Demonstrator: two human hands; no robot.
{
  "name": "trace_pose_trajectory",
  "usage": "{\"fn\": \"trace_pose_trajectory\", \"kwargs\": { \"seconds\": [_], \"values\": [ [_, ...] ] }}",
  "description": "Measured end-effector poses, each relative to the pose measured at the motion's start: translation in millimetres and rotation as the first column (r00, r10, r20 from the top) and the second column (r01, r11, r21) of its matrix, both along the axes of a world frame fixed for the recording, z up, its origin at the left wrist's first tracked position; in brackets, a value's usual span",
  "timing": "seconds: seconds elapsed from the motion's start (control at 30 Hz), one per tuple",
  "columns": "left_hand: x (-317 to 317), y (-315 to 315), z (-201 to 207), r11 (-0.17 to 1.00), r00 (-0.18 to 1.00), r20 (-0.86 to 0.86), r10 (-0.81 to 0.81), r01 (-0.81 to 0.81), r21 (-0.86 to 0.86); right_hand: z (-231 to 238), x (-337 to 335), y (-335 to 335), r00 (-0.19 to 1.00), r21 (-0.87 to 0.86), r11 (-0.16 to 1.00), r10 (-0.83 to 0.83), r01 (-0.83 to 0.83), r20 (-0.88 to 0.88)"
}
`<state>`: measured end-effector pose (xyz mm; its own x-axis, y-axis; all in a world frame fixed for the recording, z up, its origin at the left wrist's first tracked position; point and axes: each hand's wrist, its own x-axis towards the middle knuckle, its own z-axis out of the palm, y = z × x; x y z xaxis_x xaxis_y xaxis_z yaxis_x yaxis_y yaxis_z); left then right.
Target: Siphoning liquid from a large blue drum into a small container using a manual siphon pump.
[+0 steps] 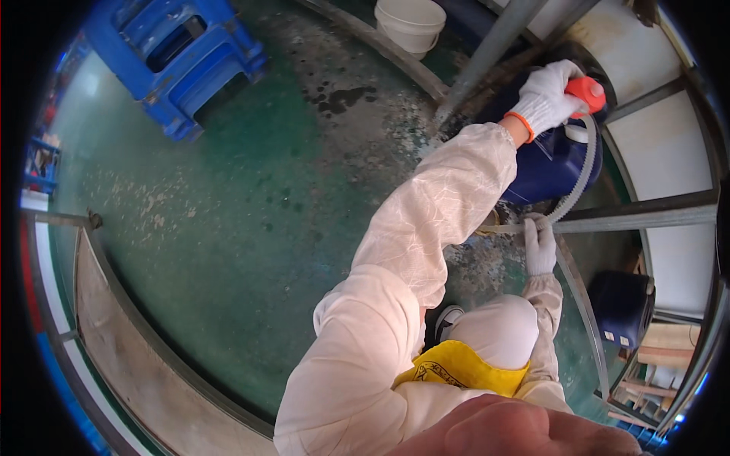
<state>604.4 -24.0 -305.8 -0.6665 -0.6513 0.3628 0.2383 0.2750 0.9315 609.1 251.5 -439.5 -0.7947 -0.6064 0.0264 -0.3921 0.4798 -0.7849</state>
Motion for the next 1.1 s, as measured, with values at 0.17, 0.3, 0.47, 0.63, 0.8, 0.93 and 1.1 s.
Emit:
{"fn": "trace_pose_trajectory", "kwargs": {
  "seconds": [0.17, 0.3, 0.47, 0.63, 0.8, 0.93, 1.1],
  "values": [
    [5, -1, -6, 0.981, 0.948, -0.278, -0.153, 0.180, 0.076, 3, 9, -5, 0.999, -0.036, 0.999, -0.019, 0.021, 0.051],
    [8, 3, 11, 0.996, 0.995, 0.075, -0.073, 0.076, -0.039, 10, 3, 2, 0.999, -0.030, 0.999, -0.029, 0.031, 0.041],
    [3, -8, 10, 0.998, 0.994, 0.085, 0.064, -0.064, -0.011, 22, 14, -4, 1.000, -0.047, 0.999, -0.028, 0.028, 0.012],
    [8, -6, 10, 0.989, 0.998, 0.038, -0.057, 0.051, 0.141, 23, 20, -5, 1.000, -0.077, 0.997, -0.025, 0.025, 0.003],
    [9, 1, 10, 0.994, 0.995, 0.012, -0.104, 0.103, 0.024, 30, 17, -4, 0.999, -0.046, 0.998, -0.047, 0.047, -0.006],
    [10, -2, 8, 0.991, 0.991, 0.063, -0.115, 0.119, -0.060, 28, 19, -7, 1.000, -0.056, 0.998, -0.023, 0.023, -0.010],
    [8, -3, 10, 0.989, 0.983, 0.183, -0.004, 0.032, -0.146, 32, 18, -6, 0.999, -0.041, 0.998, -0.043, 0.044, 0.017]
  ]
}}
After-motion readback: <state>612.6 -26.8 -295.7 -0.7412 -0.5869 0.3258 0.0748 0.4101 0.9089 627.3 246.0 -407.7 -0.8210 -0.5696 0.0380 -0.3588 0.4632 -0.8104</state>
